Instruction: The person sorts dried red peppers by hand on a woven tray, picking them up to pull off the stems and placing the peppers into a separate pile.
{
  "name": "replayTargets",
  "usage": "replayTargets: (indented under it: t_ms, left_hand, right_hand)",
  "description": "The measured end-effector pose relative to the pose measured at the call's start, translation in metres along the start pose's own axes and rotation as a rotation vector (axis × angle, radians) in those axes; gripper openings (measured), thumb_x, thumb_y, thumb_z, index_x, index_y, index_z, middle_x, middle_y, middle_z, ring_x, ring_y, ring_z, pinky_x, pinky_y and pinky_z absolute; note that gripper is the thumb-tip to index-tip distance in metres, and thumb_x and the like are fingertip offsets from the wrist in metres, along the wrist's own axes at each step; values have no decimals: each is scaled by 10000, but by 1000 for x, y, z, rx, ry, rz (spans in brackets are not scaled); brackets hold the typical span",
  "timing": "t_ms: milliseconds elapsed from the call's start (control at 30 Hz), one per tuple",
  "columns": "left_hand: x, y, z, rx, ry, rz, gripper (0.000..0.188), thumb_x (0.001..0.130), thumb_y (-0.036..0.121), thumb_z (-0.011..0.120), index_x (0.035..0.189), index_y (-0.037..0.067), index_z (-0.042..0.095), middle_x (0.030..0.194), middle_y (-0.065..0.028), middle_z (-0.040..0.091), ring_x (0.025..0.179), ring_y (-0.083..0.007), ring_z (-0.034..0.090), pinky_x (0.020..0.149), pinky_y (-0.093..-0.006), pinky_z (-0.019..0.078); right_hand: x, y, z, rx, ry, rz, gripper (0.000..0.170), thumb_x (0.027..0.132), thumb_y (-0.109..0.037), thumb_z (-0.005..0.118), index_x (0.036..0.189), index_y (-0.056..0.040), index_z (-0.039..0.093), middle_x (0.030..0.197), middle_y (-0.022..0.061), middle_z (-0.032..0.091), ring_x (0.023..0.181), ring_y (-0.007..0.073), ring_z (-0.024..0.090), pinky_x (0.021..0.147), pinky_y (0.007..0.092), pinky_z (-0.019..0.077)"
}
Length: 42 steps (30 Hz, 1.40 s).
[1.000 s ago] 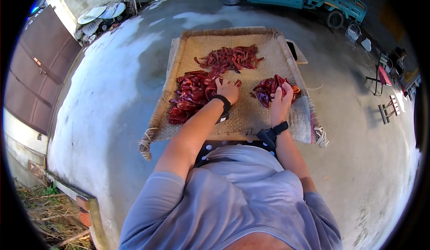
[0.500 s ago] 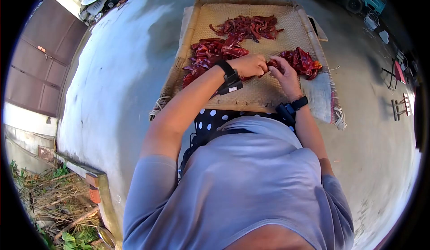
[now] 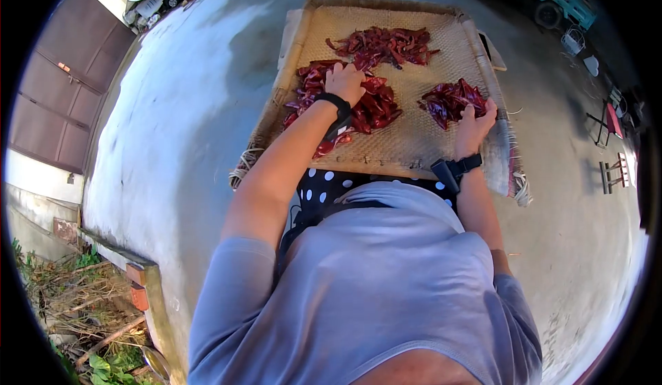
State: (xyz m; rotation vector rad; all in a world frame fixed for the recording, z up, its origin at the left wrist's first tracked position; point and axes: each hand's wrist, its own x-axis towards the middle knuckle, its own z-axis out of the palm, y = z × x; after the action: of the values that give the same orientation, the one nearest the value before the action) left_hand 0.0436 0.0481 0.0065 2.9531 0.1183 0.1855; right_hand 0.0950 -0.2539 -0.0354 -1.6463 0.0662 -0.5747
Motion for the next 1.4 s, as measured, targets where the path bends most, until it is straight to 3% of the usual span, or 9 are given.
replayTargets:
  t_ms: [267, 400, 433, 633, 700, 900, 967, 1100, 1400]
  left_hand:
    - [-8, 10, -13, -355, 130, 91, 231, 853, 109, 701, 1059, 103, 597, 940, -138, 712, 879, -317, 681, 775, -460, 497]
    - [-26, 44, -35, -682, 52, 51, 202, 892, 78, 686, 1087, 64, 639, 898, -110, 715, 733, -214, 677, 634, -347, 527]
    - [-28, 51, -37, -828, -13, 13, 185, 899, 68, 680, 1081, 56, 650, 893, -103, 718, 723, -196, 675, 614, -333, 526]
    - [-29, 76, -6, -1178, -163, 59, 209, 935, 60, 662, 1125, -14, 620, 866, -49, 673, 649, -80, 592, 599, -231, 484]
    - [-30, 75, 4, -1308, -216, 48, 220, 937, 73, 665, 1141, 3, 619, 901, -58, 683, 716, -95, 613, 666, -247, 505]
    - [-18, 42, 10, -389, 265, 133, 291, 908, 81, 646, 1195, 40, 619, 1122, -140, 666, 985, -355, 666, 818, -430, 547]
    - [-14, 39, 9, -379, 225, 7, 355, 885, 42, 643, 1237, 61, 604, 1193, -150, 645, 1058, -366, 639, 880, -436, 532]
    - [-1, 33, 13, -263, 64, -88, 417, 904, 97, 636, 1317, 87, 574, 1340, -156, 572, 1149, -368, 612, 928, -455, 524]
    - [10, 28, 20, -177, -17, -177, 241, 909, 185, 607, 1118, 66, 614, 1132, -200, 684, 1036, -379, 673, 845, -504, 550]
  right_hand:
    - [-3, 0, 3, 0, -90, -207, 427, 933, -12, 603, 1348, -9, 507, 1303, 173, 477, 1027, 223, 591, 900, 330, 508]
    - [-16, -37, 7, -366, -85, -689, 369, 943, -36, 616, 1307, -47, 554, 1400, 130, 485, 997, 207, 589, 844, 310, 510]
    - [-26, -55, 6, -103, -284, -404, 392, 949, -76, 634, 1331, -58, 548, 1380, 109, 506, 907, 144, 597, 761, 272, 507]
    - [-30, -45, 9, 123, -837, 99, 284, 979, -149, 636, 1237, -29, 629, 964, 50, 662, 768, 84, 590, 677, 252, 495]
    - [-32, -44, 10, 108, -780, 39, 241, 996, -163, 618, 1186, -18, 650, 890, 36, 663, 724, 89, 593, 647, 253, 498]
    - [-24, -31, 12, 94, -357, -10, 213, 1014, -168, 593, 1160, -24, 653, 954, 60, 671, 710, 120, 605, 625, 264, 520]
    - [-18, -30, 9, 166, -276, 133, 213, 989, -152, 607, 1159, -32, 652, 1078, 122, 643, 830, 214, 629, 777, 333, 533]
    - [-10, -9, 6, -129, -29, -76, 245, 950, -102, 606, 1183, -34, 632, 1179, 160, 579, 1118, 304, 563, 985, 373, 451]
    - [-11, -4, 9, -26, -130, -137, 261, 922, -11, 580, 1180, -25, 618, 1151, 150, 590, 1038, 279, 602, 911, 370, 506]
